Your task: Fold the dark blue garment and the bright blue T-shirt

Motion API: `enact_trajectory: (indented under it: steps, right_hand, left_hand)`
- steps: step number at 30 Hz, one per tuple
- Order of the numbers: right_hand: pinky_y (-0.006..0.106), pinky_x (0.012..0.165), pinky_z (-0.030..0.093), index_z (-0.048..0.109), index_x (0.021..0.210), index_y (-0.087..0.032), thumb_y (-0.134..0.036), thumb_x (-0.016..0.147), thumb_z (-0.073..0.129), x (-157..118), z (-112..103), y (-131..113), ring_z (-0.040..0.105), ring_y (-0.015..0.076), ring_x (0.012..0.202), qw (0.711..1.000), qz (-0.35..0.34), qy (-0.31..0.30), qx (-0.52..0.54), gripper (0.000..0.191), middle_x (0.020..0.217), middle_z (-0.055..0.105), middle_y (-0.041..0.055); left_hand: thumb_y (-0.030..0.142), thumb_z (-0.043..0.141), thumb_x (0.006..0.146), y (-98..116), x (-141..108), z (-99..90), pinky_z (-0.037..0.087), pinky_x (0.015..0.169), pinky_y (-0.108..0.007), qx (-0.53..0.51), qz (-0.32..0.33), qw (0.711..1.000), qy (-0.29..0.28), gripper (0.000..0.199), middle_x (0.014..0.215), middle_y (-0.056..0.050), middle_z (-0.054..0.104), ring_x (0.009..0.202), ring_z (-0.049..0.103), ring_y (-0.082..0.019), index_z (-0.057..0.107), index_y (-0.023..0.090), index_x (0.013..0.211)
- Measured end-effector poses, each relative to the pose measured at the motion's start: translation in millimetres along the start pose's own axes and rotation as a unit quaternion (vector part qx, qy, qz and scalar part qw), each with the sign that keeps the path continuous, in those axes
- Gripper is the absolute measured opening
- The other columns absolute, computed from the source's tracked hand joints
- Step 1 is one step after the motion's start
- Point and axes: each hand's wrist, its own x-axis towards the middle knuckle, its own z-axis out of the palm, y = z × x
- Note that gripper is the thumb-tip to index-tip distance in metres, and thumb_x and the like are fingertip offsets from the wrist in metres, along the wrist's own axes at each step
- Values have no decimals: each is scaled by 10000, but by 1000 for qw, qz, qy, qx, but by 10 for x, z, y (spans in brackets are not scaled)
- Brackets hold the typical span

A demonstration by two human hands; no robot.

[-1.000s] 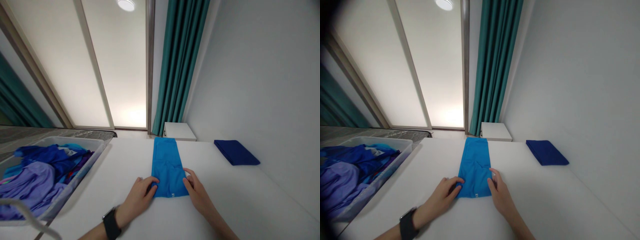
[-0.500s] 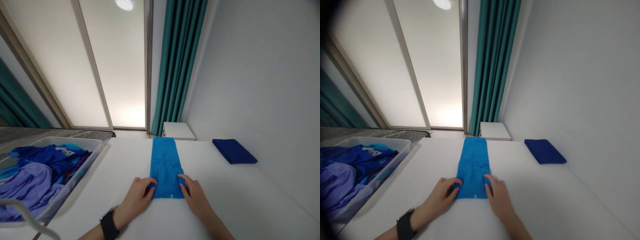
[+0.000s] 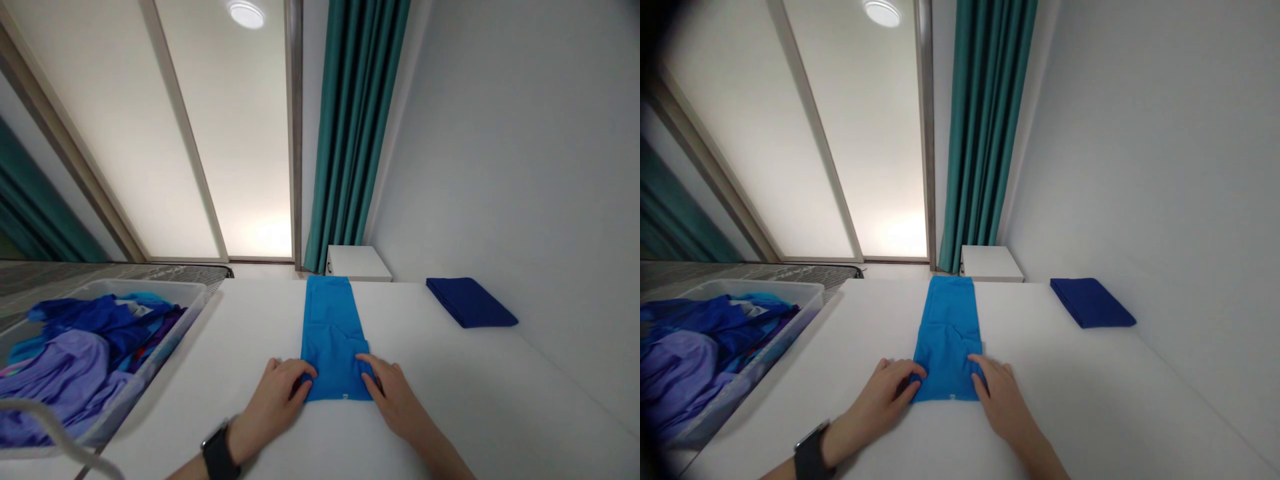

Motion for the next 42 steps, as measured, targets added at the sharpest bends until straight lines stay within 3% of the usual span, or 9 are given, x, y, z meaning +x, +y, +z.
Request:
enact_trajectory:
  steps: [3, 7, 12, 17, 24, 31, 35, 39, 42]
  right_hand:
    - [405, 872, 454, 602, 1228, -241, -365, 948, 372, 2, -27, -3, 631, 238, 885, 1000, 5, 16, -15, 383, 985, 700, 82]
    - [359, 783, 483, 565, 1274, -229, -397, 960, 316, 23, -63, 7, 634, 233, 849, 998, 37, 54, 16, 434, 927, 685, 78]
    - [345, 743, 482, 544, 1277, -205, -365, 955, 287, 71, -18, 55, 634, 232, 828, 995, 47, 76, 35, 442, 864, 668, 71]
    - [333, 722, 475, 556, 1244, -194, -320, 925, 330, 107, 24, 90, 627, 219, 770, 996, 23, 77, 23, 410, 776, 643, 42]
    - [317, 694, 487, 601, 1224, -227, -276, 894, 388, 110, 48, 109, 634, 210, 740, 996, 21, 91, -14, 395, 793, 669, 38]
    - [343, 735, 501, 618, 1222, -224, -263, 887, 373, 117, 48, 126, 648, 223, 784, 996, 14, 84, -22, 417, 814, 684, 49]
    - [364, 813, 498, 615, 1227, -221, -271, 911, 357, 116, 47, 107, 652, 232, 893, 996, 15, 82, -19, 411, 943, 702, 73]
    - [363, 921, 470, 602, 1225, -196, -295, 963, 294, 116, 31, 84, 619, 223, 1030, 994, 17, 110, -4, 416, 1120, 663, 109]
    - [369, 920, 474, 587, 1236, -177, -282, 980, 258, 122, 5, 69, 602, 224, 1029, 990, 12, 136, -25, 430, 1086, 648, 122]
  left_hand:
    - [277, 440, 948, 23, -37, -20, 412, 813, -355, -6, -1, 1000, 11, 209, 846, -14, 686, 763, 607, -183, 638, 245, 1005]
    - [265, 355, 975, 79, -109, -65, 451, 794, -362, 15, 26, 996, 80, 280, 831, -47, 668, 743, 583, -186, 628, 215, 1009]
    - [281, 453, 941, 249, 43, -6, 421, 1005, -437, 129, 148, 978, 69, 409, 1251, -110, 602, 1147, 537, -259, 504, 212, 1341]
    - [451, 405, 970, 387, 365, 269, 304, 1126, -465, 188, 132, 972, 56, 552, 1496, -119, 421, 1388, 353, -289, 387, 180, 1451]
    - [513, 352, 978, 295, 450, 490, 257, 1150, -469, 197, 130, 970, 51, 584, 1520, -109, 388, 1413, 327, -269, 396, 183, 1458]
    - [520, 336, 979, 312, 443, 455, 237, 1160, -463, 194, 136, 971, 44, 597, 1528, -106, 374, 1426, 301, -263, 377, 181, 1469]
    - [520, 319, 984, 351, 443, 438, 226, 1169, -468, 192, 125, 973, 32, 602, 1532, -105, 365, 1430, 293, -259, 371, 170, 1470]
    - [477, 302, 999, 404, 428, 373, 209, 1179, -459, 198, 117, 972, 53, 585, 1527, -109, 373, 1428, 300, -249, 341, 149, 1482]
    - [443, 296, 1007, 407, 418, 301, 196, 1186, -443, 211, 129, 966, 79, 560, 1536, -104, 358, 1436, 282, -241, 340, 148, 1481]
